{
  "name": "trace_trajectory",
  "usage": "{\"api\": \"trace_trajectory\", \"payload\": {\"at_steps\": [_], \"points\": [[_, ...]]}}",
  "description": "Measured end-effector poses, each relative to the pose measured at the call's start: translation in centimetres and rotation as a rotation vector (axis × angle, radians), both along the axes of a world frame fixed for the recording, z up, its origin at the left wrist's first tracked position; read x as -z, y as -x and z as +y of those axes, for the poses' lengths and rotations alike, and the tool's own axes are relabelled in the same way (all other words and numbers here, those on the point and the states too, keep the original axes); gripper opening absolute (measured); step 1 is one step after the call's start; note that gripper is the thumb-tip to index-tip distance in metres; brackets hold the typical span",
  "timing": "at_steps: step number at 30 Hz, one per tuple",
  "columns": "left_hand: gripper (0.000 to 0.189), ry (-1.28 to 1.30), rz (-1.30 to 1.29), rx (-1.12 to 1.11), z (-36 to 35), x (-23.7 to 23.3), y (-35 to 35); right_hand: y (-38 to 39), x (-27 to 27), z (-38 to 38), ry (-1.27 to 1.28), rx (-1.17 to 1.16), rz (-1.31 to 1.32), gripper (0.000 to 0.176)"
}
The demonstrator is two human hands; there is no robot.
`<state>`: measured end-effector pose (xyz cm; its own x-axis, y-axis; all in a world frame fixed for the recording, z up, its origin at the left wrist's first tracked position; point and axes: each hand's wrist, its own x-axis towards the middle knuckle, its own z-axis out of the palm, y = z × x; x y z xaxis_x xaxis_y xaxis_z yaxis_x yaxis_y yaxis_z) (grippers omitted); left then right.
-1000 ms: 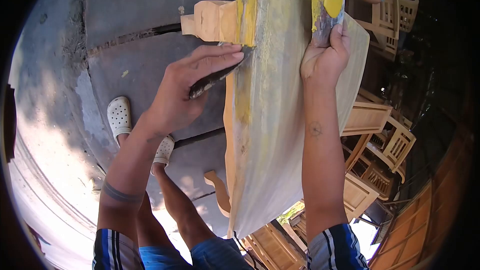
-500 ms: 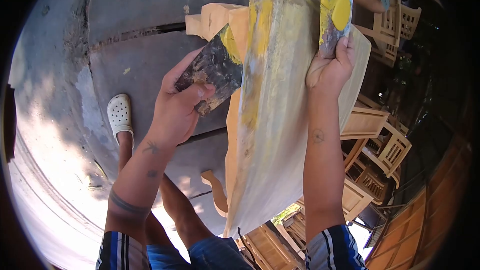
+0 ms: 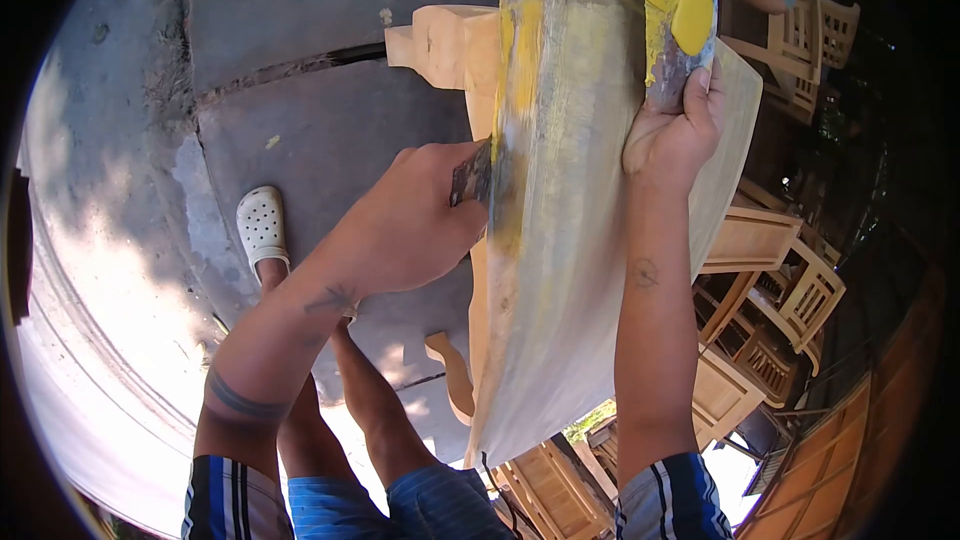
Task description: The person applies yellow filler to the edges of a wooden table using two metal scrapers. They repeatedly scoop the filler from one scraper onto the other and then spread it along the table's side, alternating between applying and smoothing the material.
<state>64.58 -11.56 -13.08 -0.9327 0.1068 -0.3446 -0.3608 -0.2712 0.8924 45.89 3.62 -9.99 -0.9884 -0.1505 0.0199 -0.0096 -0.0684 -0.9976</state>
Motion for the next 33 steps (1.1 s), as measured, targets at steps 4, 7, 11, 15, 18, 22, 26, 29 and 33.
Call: {"api": "trace_trajectory", "payload": {"at_steps": [4, 7, 11, 15, 18, 22, 26, 29, 33], "points": [[0.028, 0.133, -0.072, 0.31, 1.0, -2.1, -1.2, 0.1, 0.0, 0.2, -0.041, -0.005, 0.018, 0.032], [0.036, 0.116, -0.183, 0.309, 0.8, -1.6, -3.1, 0.0, -0.1, -0.2, -0.05, -0.008, 0.019, 0.032], [0.052, 0.097, 0.096, -0.379, -0.1, 2.6, -4.1, -0.2, -0.3, -0.3, -0.076, -0.01, 0.02, 0.034], [0.059, 0.064, 0.388, -0.423, -1.2, 6.2, -1.1, -0.3, -0.2, -0.3, -0.085, -0.007, 0.028, 0.036], [0.063, 0.008, 0.433, -0.391, 0.2, 7.2, -1.3, -0.3, -0.3, -0.3, -0.086, -0.005, 0.028, 0.038], [0.072, 0.093, 0.486, -0.448, 5.9, 6.8, -5.6, -0.6, -0.2, -0.6, -0.12, 0.063, 0.034, 0.038], [0.07, 0.077, 0.484, -0.394, 6.7, 6.6, -8.3, -0.7, -0.3, -1.0, -0.088, 0.066, 0.037, 0.038], [0.07, 0.033, 0.464, -0.445, 3.7, 6.9, -6.3, -0.8, -0.4, -1.1, -0.095, 0.072, 0.04, 0.038], [0.069, 0.154, 0.483, -0.556, 3.1, 6.1, -1.4, -0.6, -0.3, -0.8, -0.086, 0.051, 0.038, 0.038]]}}
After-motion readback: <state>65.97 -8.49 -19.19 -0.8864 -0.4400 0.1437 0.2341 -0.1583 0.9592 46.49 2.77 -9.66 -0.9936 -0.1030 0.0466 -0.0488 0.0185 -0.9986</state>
